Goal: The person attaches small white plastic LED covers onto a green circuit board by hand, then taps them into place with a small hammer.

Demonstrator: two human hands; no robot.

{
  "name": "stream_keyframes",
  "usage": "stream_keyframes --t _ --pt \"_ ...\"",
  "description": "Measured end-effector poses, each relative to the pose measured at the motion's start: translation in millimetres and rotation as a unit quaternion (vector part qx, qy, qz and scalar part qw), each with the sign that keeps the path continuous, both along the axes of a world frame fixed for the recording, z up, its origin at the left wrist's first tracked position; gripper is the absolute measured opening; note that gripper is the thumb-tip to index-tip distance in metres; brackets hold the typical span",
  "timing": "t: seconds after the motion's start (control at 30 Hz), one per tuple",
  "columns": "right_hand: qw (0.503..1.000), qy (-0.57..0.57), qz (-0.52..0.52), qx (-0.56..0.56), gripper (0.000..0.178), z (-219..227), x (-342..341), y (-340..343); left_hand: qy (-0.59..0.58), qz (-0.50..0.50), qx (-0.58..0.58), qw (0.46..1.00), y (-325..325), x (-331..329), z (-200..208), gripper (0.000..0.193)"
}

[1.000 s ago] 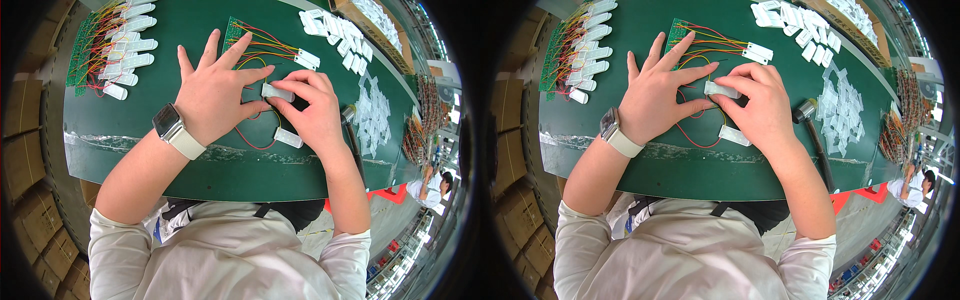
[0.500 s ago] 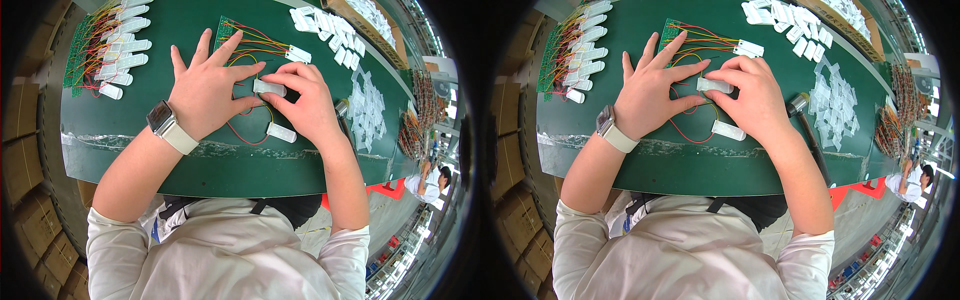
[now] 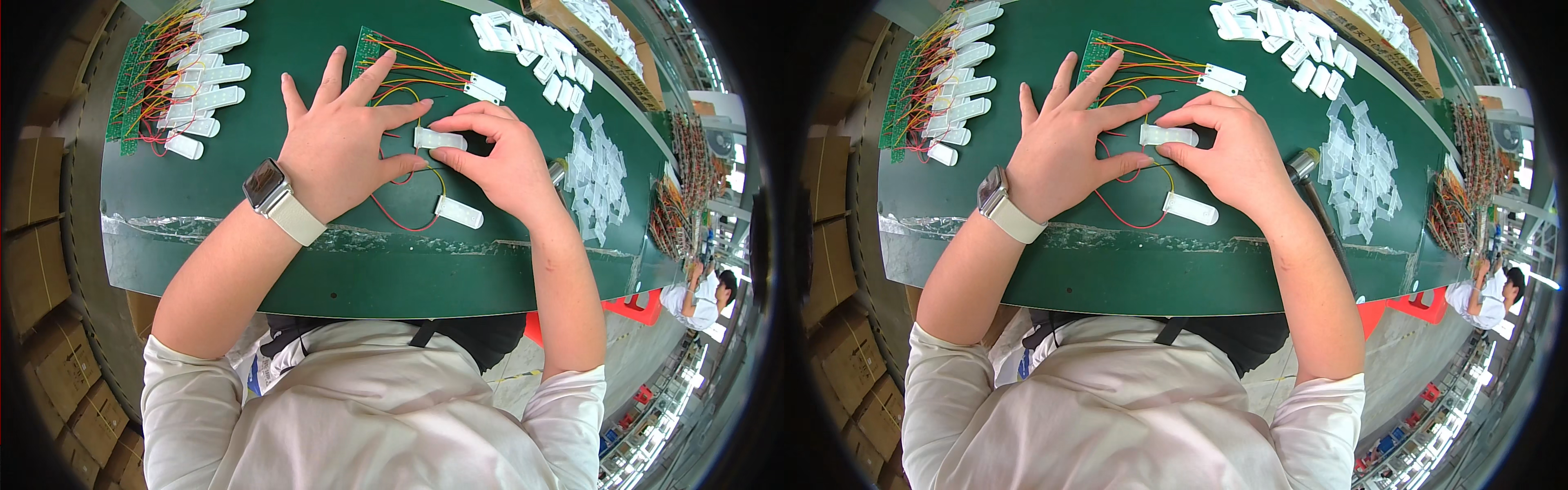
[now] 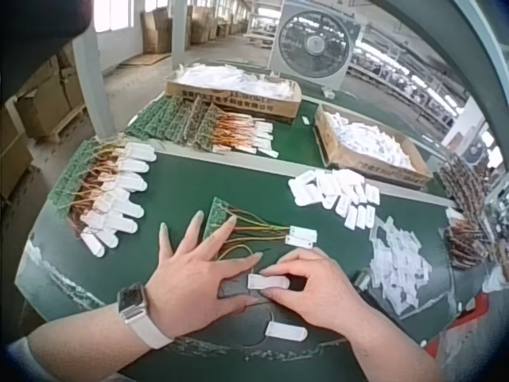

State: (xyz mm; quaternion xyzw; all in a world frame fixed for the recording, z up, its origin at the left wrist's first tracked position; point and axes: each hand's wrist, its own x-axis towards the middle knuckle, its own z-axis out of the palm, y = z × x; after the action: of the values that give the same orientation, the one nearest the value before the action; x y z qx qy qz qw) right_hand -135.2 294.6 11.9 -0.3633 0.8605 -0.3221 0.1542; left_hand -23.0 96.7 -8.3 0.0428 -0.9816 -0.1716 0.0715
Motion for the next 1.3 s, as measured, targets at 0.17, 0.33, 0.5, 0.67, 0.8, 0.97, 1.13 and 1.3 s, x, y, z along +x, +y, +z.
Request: stream_keyframes --t 0.17,0.33,0.5,0.67,0.8,0.97,1.13,1.3 --pt "1.000 -0.013 -0.011 -0.008 0.028 0 0 1 -0.005 0.002 0.008 1.000 0 1 2 0.064" --pt "0.999 -0.021 -0.021 -0.021 0.028 0 4 1 -0.003 0.002 0.012 1.000 0 1 3 0.064" --pt "0.999 0.020 -0.029 -0.028 0.028 -4 5 1 -0.001 0.000 0.017 1.000 1 1 4 0.064" --pt "0.999 0.018 -0.022 -0.021 0.028 -4 6 3 -0.003 0.000 0.009 1.000 0 1 3 0.063" --pt "0.999 0.009 -0.033 -0.020 0.028 -4 8 3 -0.002 -0.001 0.010 1.000 0 1 3 0.062" --pt "0.999 0.017 -0.036 -0.014 0.028 -4 9 2 -0.005 0.001 0.009 1.000 0 1 4 0.062" --pt "0.999 0.020 -0.033 -0.014 0.028 -5 9 3 -0.001 0.000 0.003 1.000 0 2 1 0.062" --pt "0.999 0.023 -0.038 -0.001 0.029 1 10 9 0.002 -0.007 0.004 1.000 4 -2 2 0.062"
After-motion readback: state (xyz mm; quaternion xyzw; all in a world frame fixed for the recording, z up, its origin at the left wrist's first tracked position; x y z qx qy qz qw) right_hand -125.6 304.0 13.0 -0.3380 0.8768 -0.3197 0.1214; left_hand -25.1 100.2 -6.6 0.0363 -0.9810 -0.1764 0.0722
